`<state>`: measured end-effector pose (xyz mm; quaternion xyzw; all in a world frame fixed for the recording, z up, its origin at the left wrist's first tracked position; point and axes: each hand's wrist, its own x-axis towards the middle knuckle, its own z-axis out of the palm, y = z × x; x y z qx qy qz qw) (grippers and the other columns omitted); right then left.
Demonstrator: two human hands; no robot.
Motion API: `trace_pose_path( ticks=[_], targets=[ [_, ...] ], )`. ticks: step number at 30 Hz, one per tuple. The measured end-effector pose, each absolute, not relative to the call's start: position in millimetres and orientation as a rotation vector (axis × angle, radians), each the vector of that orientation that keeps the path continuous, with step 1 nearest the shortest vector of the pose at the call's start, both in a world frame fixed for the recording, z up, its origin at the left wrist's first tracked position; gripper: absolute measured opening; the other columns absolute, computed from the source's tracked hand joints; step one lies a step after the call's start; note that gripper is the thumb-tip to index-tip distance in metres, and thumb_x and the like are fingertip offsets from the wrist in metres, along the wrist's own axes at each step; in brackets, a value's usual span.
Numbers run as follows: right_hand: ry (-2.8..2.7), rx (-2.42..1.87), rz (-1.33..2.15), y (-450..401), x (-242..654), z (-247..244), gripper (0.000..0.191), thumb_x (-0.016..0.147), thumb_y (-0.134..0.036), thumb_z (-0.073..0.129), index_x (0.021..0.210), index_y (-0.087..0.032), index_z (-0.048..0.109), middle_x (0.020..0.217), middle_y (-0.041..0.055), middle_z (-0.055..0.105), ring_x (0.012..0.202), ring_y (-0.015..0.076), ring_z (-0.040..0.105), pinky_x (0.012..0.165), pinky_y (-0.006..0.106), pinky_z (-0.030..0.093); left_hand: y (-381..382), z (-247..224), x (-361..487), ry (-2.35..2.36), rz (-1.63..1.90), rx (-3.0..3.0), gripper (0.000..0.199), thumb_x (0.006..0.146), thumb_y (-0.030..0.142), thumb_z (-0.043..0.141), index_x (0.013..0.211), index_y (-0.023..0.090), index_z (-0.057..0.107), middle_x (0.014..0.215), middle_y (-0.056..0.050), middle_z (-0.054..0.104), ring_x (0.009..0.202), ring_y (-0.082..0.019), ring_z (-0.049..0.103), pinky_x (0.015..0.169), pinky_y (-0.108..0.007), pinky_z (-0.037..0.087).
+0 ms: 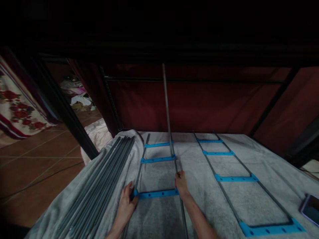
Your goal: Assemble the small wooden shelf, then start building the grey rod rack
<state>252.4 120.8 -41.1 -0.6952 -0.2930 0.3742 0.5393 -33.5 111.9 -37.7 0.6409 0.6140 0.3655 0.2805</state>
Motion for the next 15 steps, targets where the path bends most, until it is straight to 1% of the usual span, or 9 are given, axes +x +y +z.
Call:
trace_pose_path(
  ticks=[3,6,8,10,11,13,15],
  targets=[
    [-0.668,-1.604,0.865,110,248,-39,0.031,0.07,-0.051,0.05,0.082,-0.024,0.041,0.047,-0.0104,0.042,0.037,0.0112,0.041,0.037,0.023,0.033,130,-10,-14,1.645,0.964,1.846,0.058,0.072,0.022,0.048,0.13,0.018,0.046,0.134,-0.011,0.05,0.13,-0.029,0.042,0.113,-0.041,0.031],
    [-0.644,-1.569,0.855,100,242,-34,0.037,0.067,-0.056,0.054,0.083,-0.024,0.042,0.049,-0.0103,0.043,0.037,0.0112,0.042,0.037,0.023,0.033,157,20,26,1.441,0.978,2.011,0.056,0.076,0.022,0.048,0.131,0.014,0.045,0.136,-0.011,0.048,0.131,-0.026,0.042,0.113,-0.039,0.03],
    [-0.629,-1.558,0.851,93,237,-30,0.039,0.067,-0.058,0.054,0.083,-0.024,0.044,0.049,-0.01,0.044,0.037,0.0114,0.042,0.037,0.024,0.033,176,36,58,1.301,0.941,2.119,0.055,0.077,0.022,0.049,0.131,0.01,0.047,0.136,-0.013,0.049,0.13,-0.026,0.043,0.112,-0.04,0.03],
    [-0.632,-1.547,0.847,86,233,-24,0.039,0.068,-0.058,0.054,0.084,-0.024,0.046,0.049,-0.0093,0.044,0.037,0.012,0.042,0.038,0.024,0.032,195,49,89,1.2,0.844,2.175,0.06,0.076,0.023,0.053,0.132,0.005,0.046,0.135,-0.018,0.051,0.127,-0.027,0.045,0.11,-0.039,0.032],
    [-0.642,-1.544,0.845,83,232,-20,0.038,0.069,-0.058,0.054,0.084,-0.024,0.047,0.049,-0.0088,0.044,0.038,0.0124,0.043,0.038,0.025,0.032,204,54,102,1.164,0.779,2.161,0.062,0.075,0.023,0.055,0.133,0.004,0.045,0.134,-0.019,0.052,0.125,-0.027,0.047,0.108,-0.038,0.034],
    [-0.68,-1.549,0.839,78,232,-12,0.037,0.072,-0.059,0.052,0.084,-0.024,0.051,0.051,-0.007,0.046,0.041,0.0134,0.045,0.04,0.026,0.033,218,61,122,1.057,0.591,2.103,0.058,0.076,0.024,0.056,0.13,0.006,0.049,0.122,-0.016,0.061,0.113,-0.026,0.056,0.1,-0.037,0.042],
    [-0.723,-1.585,0.824,74,233,-4,0.035,0.076,-0.057,0.05,0.085,-0.023,0.054,0.055,-0.0041,0.051,0.046,0.0146,0.05,0.043,0.026,0.035,228,66,134,0.926,0.455,2.094,0.046,0.076,0.028,0.06,0.118,0.011,0.059,0.109,-0.011,0.068,0.101,-0.024,0.061,0.092,-0.034,0.046]
  ],
)
